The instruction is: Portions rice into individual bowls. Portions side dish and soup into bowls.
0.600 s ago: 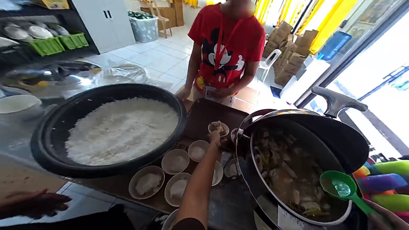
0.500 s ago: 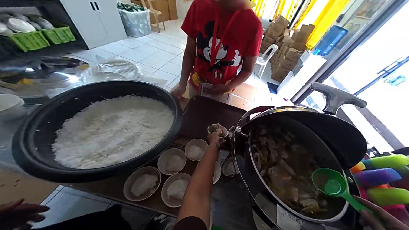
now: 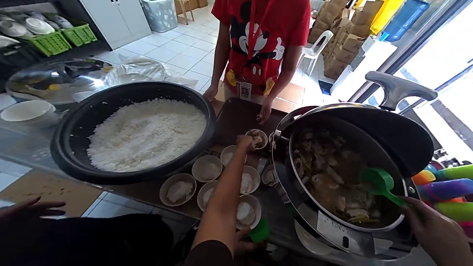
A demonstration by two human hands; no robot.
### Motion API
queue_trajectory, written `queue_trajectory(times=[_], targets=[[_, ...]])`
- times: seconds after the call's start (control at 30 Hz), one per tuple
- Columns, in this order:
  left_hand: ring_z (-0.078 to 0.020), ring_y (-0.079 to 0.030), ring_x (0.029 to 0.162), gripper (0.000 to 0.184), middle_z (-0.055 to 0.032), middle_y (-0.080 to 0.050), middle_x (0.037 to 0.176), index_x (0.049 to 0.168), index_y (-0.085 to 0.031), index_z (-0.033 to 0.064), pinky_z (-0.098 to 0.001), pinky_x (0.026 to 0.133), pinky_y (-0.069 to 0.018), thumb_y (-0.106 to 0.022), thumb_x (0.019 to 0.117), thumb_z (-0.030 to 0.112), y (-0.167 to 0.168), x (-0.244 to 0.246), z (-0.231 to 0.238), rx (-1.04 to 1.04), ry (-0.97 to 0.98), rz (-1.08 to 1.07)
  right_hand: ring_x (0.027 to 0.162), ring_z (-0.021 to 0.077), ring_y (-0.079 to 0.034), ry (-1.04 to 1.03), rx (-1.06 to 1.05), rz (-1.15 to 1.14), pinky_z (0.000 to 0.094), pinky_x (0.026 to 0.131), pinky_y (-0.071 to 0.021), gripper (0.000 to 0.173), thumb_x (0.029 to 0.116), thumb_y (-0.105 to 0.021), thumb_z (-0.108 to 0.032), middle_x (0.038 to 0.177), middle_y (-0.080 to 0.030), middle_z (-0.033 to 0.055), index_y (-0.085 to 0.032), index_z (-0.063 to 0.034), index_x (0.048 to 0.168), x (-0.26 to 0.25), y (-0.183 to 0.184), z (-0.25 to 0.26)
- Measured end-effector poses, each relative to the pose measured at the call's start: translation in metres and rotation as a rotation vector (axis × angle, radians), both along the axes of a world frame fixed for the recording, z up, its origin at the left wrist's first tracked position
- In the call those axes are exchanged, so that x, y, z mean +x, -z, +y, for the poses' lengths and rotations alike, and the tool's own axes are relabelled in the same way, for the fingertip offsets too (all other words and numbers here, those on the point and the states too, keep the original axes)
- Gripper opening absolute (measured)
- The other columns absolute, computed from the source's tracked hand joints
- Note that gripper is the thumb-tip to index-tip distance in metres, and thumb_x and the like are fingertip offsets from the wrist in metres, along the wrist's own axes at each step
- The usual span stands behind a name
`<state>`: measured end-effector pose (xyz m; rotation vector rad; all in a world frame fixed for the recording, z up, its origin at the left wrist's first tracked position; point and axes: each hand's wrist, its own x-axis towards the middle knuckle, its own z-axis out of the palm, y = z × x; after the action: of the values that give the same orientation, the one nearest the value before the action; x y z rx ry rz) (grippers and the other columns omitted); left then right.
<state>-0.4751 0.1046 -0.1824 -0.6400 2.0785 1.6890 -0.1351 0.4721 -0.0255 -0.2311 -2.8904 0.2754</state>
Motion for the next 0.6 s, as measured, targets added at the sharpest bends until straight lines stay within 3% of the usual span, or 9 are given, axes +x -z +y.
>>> queue_trajectory(times=[0.1, 0.17, 0.27, 0.33, 0.4, 0.47, 0.6], targets=[[-0.0279, -0.069, 0.096, 0.053, -0.027, -0.06, 0.126, 0.146, -0.037, -0.0073, -0.0391, 0.081, -0.0585, -0.052, 0.1059, 0.024, -0.062, 0.033, -0.03, 0.069, 0.004, 0.186, 0.09, 0.0557, -0.07, -0.079, 0.169, 0.012, 0.0741, 0.074, -0.0504, 0.022, 0.1017, -0.054, -0.001, 0.1, -0.072, 0.0306, -0.071, 0.002, 0.115, -0.016, 0.008, 0.002], [-0.0317, -0.068, 0.104, 0.059, -0.028, -0.053, 0.138, 0.155, -0.025, -0.0009, -0.0428, 0.085, -0.0587, -0.048, 0.1076, 0.027, -0.093, 0.064, -0.041, 0.122, -0.037, 0.319, 0.093, 0.0562, -0.069, -0.068, 0.204, 0.013, 0.0728, 0.075, -0.051, 0.024, 0.1034, -0.052, -0.002, 0.102, -0.071, 0.0316, -0.071, 0.001, 0.117, -0.026, 0.0, 0.003], [-0.0268, -0.068, 0.105, 0.059, -0.0196, -0.05, 0.145, 0.158, -0.024, 0.0104, -0.0432, 0.082, -0.059, -0.047, 0.1077, 0.031, -0.125, 0.138, -0.047, 0.103, -0.108, 0.519, 0.102, 0.0546, -0.068, -0.067, 0.202, -0.101, 0.0719, 0.083, -0.0498, 0.029, 0.1046, -0.049, -0.002, 0.11, -0.071, 0.031, -0.069, -0.0017, 0.126, -0.048, -0.012, 0.01], [-0.0213, -0.067, 0.106, 0.054, -0.0131, -0.047, 0.149, 0.157, -0.025, 0.0149, -0.0412, 0.081, -0.0577, -0.044, 0.1083, 0.032, -0.127, 0.194, -0.046, 0.08, -0.121, 0.596, 0.11, 0.0516, -0.066, -0.121, 0.218, -0.183, 0.0698, 0.089, -0.0489, 0.032, 0.1013, -0.053, 0.001, 0.116, -0.071, 0.0279, -0.068, -0.0045, 0.129, -0.066, -0.015, 0.013], [-0.0188, -0.067, 0.1, 0.05, -0.0127, -0.049, 0.144, 0.154, -0.029, 0.0112, -0.0384, 0.076, -0.0588, -0.043, 0.1079, 0.025, -0.12, 0.234, -0.033, 0.067, -0.115, 0.603, 0.115, 0.0486, -0.065, -0.177, 0.229, -0.165, 0.0664, 0.093, -0.0494, 0.039, 0.099, -0.054, 0.004, 0.121, -0.07, 0.0249, -0.067, -0.0082, 0.134, -0.09, -0.016, 0.011], [-0.0185, -0.069, 0.094, 0.047, -0.0142, -0.053, 0.14, 0.152, -0.035, 0.0067, -0.035, 0.07, -0.0588, -0.042, 0.1067, 0.019, -0.113, 0.269, -0.016, 0.076, -0.046, 0.522, 0.113, 0.05, -0.065, -0.255, 0.216, -0.103, 0.0673, 0.09, -0.0507, 0.043, 0.0976, -0.053, 0.006, 0.121, -0.07, 0.0259, -0.066, -0.0093, 0.135, -0.12, -0.012, 0.008], [-0.0154, -0.07, 0.087, 0.044, -0.0108, -0.064, 0.125, 0.143, -0.045, 0.0, -0.0315, 0.067, -0.0602, -0.042, 0.103, 0.019, -0.094, 0.34, 0.016, 0.148, 0.107, 0.336, 0.111, 0.0492, -0.066, -0.261, 0.187, -0.216, 0.0697, 0.089, -0.0494, 0.04, 0.1012, -0.052, -0.005, 0.121, -0.07, 0.0246, -0.067, -0.0172, 0.136, -0.158, -0.019, 0.006]])
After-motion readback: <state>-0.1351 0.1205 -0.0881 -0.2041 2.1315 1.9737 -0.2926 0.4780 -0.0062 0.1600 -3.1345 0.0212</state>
